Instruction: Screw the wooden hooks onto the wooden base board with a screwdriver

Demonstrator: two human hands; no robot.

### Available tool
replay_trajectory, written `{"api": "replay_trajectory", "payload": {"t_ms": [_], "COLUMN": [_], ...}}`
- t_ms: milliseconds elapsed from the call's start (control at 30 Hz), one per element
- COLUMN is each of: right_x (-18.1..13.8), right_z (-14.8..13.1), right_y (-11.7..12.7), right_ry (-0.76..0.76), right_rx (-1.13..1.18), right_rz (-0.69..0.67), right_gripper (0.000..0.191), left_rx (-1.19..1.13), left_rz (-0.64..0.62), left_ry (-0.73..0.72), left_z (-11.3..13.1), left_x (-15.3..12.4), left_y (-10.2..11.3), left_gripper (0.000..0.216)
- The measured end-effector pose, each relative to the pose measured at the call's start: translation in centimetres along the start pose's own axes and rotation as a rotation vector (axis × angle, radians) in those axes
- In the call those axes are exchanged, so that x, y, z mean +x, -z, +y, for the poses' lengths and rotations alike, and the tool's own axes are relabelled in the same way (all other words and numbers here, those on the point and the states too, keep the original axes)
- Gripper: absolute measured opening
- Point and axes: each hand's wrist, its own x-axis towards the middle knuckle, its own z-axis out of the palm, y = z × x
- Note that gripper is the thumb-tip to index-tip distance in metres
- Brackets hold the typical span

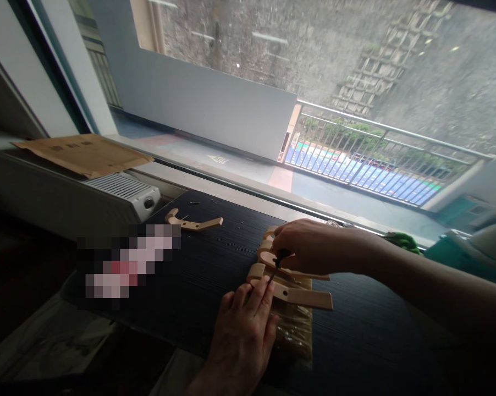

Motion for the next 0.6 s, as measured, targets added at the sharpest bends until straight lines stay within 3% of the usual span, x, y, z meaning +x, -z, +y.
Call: {"api": "replay_trajectory", "payload": {"t_ms": [133, 233, 333, 600], "right_x": [0.0, -0.2, -0.5, -0.2], "right_z": [-0.4, -1.3, -2.1, -2.3], "right_y": [0.0, 0.6, 1.1, -0.1], "right_ry": [-0.181, -0.233, -0.172, 0.08], "right_rx": [-0.074, -0.099, -0.131, -0.247], "right_rz": [-0.029, -0.055, -0.067, 0.052], "right_gripper": [0.024, 0.027, 0.017, 0.014], "left_rx": [-0.01, -0.005, 0.011, 0.023], "left_rz": [-0.027, -0.039, -0.036, -0.04], "left_ry": [0.01, 0.017, 0.022, 0.023], "left_z": [0.1, 0.1, 0.1, 0.1], "left_x": [0.0, 0.0, 0.0, -0.1], "left_y": [0.2, 0.2, 0.1, 0.0], "left_gripper": [0.041, 0.041, 0.042, 0.038]}}
